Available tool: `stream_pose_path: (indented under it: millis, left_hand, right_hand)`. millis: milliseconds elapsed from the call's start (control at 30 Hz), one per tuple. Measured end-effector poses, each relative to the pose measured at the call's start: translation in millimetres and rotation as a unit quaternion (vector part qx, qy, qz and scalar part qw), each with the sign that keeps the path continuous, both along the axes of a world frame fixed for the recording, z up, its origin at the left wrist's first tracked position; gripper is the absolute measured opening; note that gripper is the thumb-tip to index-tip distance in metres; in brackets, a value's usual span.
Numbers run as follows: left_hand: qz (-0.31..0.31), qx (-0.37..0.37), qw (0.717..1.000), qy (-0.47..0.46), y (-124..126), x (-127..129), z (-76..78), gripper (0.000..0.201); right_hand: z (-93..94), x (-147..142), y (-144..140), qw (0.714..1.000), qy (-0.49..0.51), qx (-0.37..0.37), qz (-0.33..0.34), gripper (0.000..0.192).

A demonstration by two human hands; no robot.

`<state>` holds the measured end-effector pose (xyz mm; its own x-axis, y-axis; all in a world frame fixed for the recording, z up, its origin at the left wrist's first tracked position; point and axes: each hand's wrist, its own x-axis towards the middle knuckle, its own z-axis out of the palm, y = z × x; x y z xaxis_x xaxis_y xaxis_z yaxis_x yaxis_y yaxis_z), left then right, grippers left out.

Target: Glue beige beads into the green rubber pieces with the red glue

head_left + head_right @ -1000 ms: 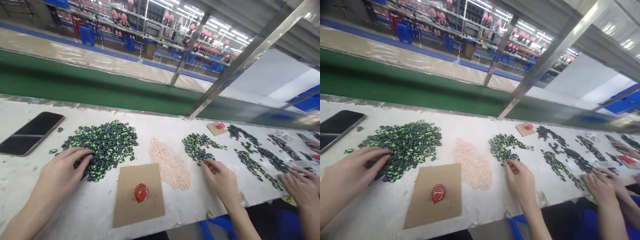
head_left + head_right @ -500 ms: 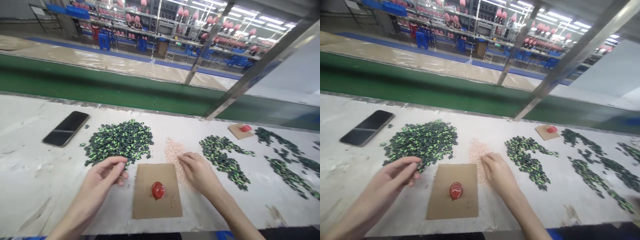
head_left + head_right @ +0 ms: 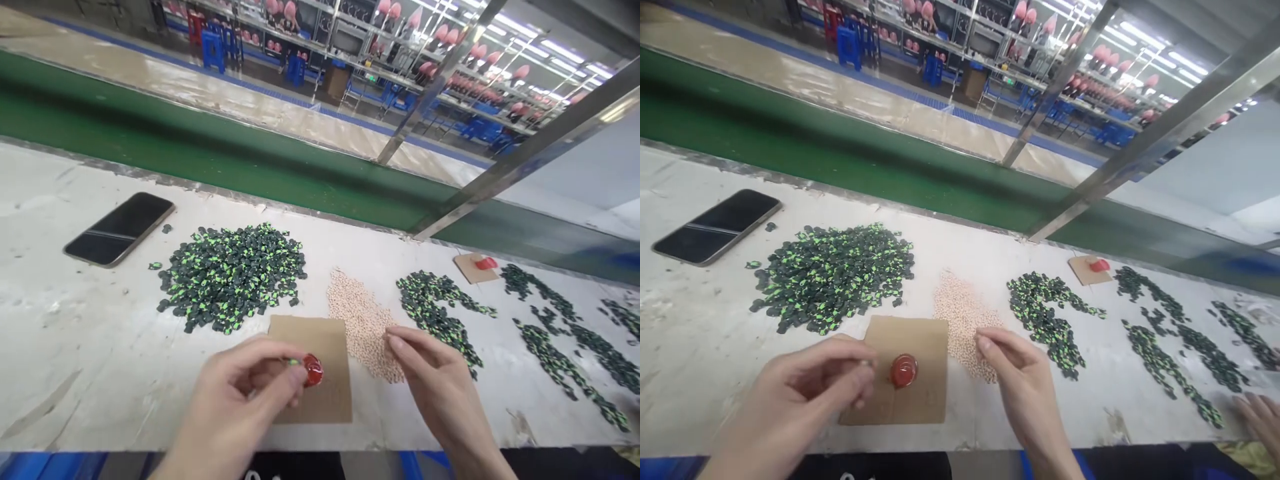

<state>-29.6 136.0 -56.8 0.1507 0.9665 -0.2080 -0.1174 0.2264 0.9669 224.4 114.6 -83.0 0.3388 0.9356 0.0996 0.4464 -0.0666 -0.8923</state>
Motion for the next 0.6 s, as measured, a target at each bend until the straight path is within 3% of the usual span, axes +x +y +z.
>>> stream_pose_path:
  millis: [100, 167, 233, 333, 500, 600]
  left_hand:
    - [-0.046, 0.195, 0.979, 0.040, -7, 21, -8.5, 0.018]
    - [-0.074, 0.310, 0.945, 0.066, -9, 33, -15.2, 0.019]
    - [-0.071, 0.373, 0.922, 0.078, -11, 41, -21.7, 0.016]
    - [-0.051, 0.376, 0.922, 0.072, -14, 45, -29.0, 0.016]
    - [-0.077, 0.310, 0.946, 0.053, -17, 40, -30.2, 0.018]
    - [-0.092, 0.277, 0.955, 0.052, -17, 37, -27.1, 0.017]
  right_hand:
    - [10.3, -19, -20, 0.987, 0.154, -0.036, 0.022, 0.031]
    - [18.3, -34, -29, 0.951, 0.299, -0.078, 0.029, 0.023]
    - [25.8, -49, -34, 0.904, 0.411, -0.115, 0.016, 0.019]
    - [31.9, -62, -37, 0.882, 0.451, -0.137, -0.002, 0.020]
    - [25.6, -60, -38, 0.907, 0.405, -0.112, 0.022, 0.015]
    - [19.7, -53, -37, 0.918, 0.376, -0.102, 0.074, 0.012]
